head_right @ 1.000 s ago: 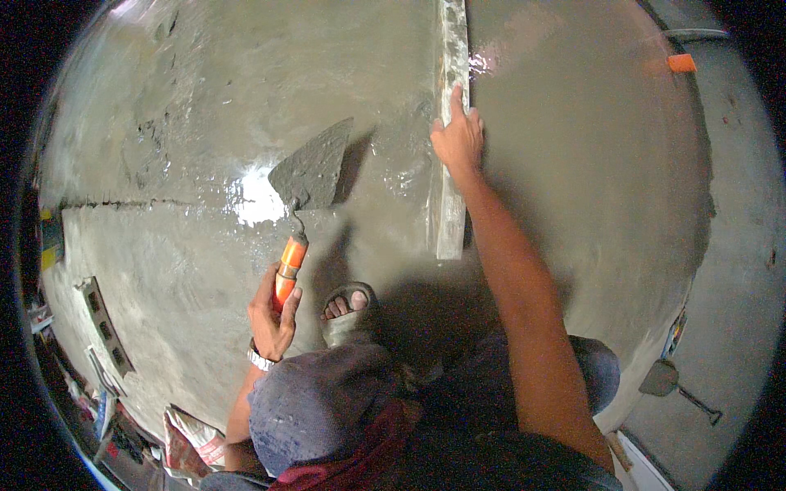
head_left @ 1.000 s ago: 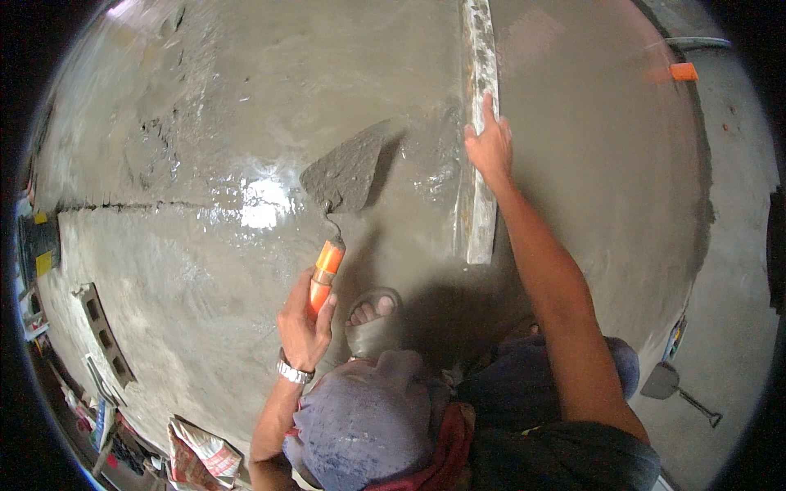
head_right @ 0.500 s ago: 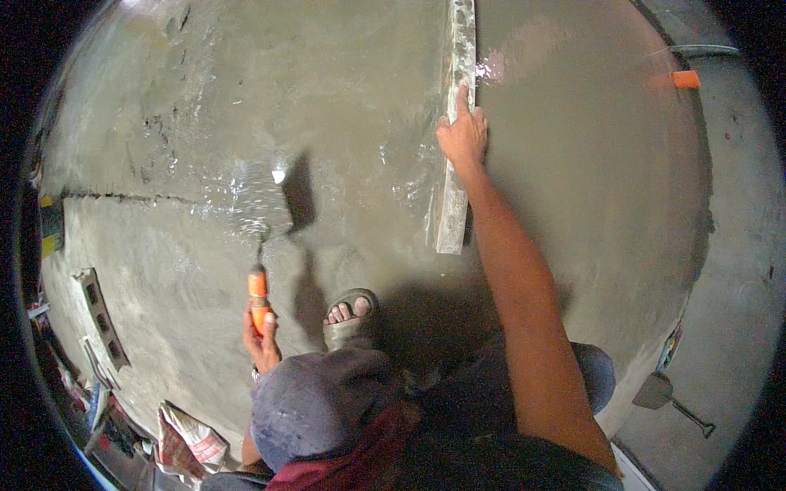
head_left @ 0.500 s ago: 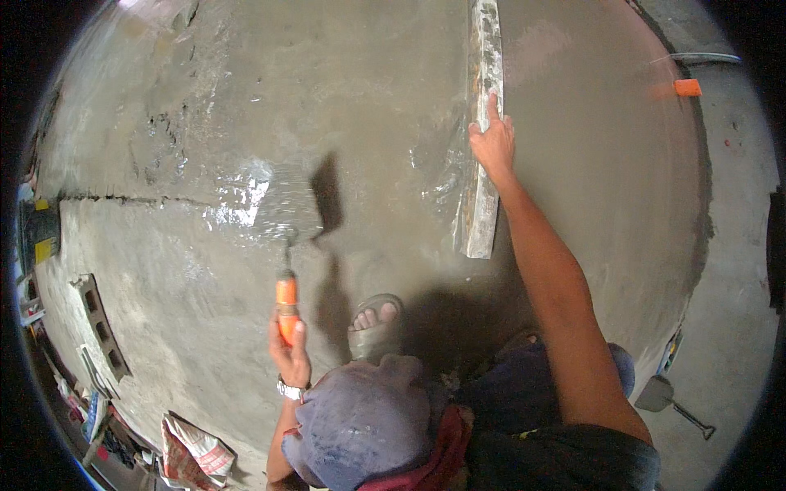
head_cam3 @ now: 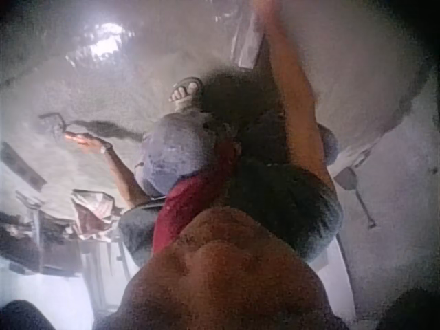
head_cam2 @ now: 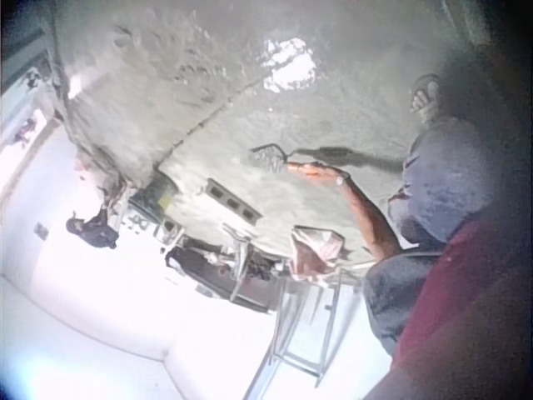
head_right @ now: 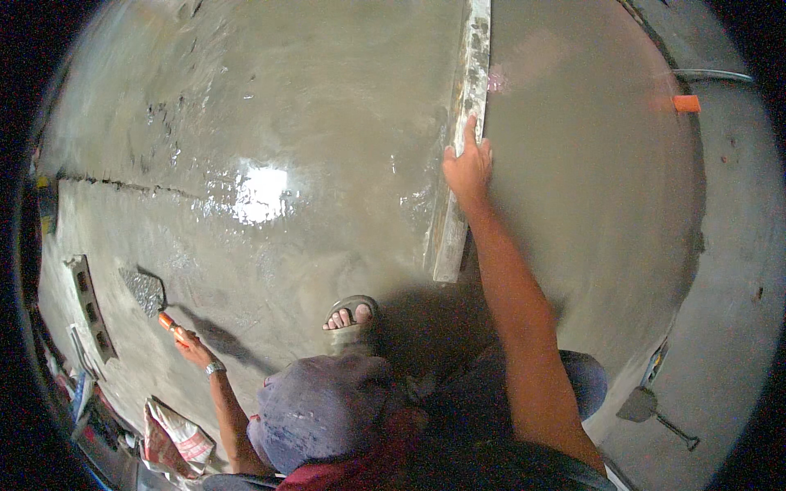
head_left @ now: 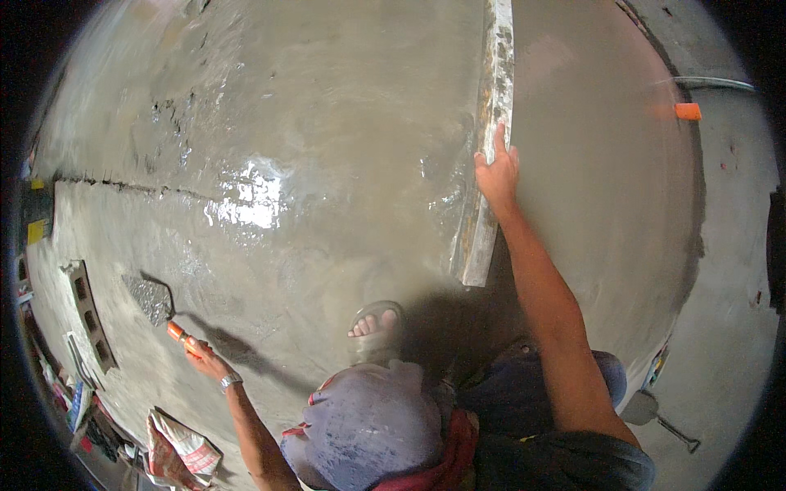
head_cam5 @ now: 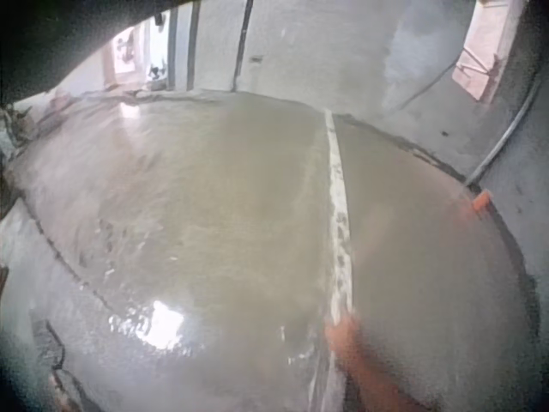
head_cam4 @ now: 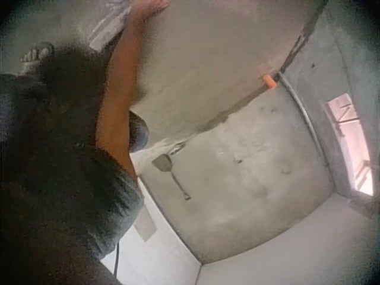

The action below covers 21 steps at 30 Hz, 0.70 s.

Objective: The person uses a long straightedge to level wet concrete on a floor, repeatedly dragging it across the surface. They also use a trowel to fill low spots and smooth the concrete around the straightedge.

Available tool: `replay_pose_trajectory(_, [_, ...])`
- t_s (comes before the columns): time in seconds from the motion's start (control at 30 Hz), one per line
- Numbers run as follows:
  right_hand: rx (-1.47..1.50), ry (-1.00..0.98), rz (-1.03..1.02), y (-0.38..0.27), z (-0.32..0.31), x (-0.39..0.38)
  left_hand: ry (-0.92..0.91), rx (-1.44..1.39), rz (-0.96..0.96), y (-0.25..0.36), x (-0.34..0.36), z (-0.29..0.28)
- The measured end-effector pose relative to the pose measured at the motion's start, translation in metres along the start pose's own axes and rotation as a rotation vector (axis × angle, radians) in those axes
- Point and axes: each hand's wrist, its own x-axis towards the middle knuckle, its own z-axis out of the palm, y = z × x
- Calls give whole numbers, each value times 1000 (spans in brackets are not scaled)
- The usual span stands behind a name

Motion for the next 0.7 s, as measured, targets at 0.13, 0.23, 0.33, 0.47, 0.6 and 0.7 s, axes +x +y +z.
replay_pose_trajectory(0.13, [-50, 82, -61, -5, 0, 9, 94, 167, 20, -50, 40, -16])
replay_pose_trajectory(0.23, [-43, 103, -90, -8, 7, 11, 115, 295, -61, -75, 59, -25])
replay_pose_trajectory(0.33, [-20, 28, -24, -8, -1, -6, 71, 429, 101, -66, 69, -23])
replay_pose_trajectory(0.47, [-39, 46, -35, -14, -1, 0, -86, 550, -45, -57, 83, -32])
replay_pose_trajectory(0.6, [-56, 126, -81, -9, 2, 11, -29, 665, -72, -49, 81, -21])
replay_pose_trajectory(0.7, [-54, 23, -25, -6, 3, -3, 36, 690, -113, -39, 75, -14])
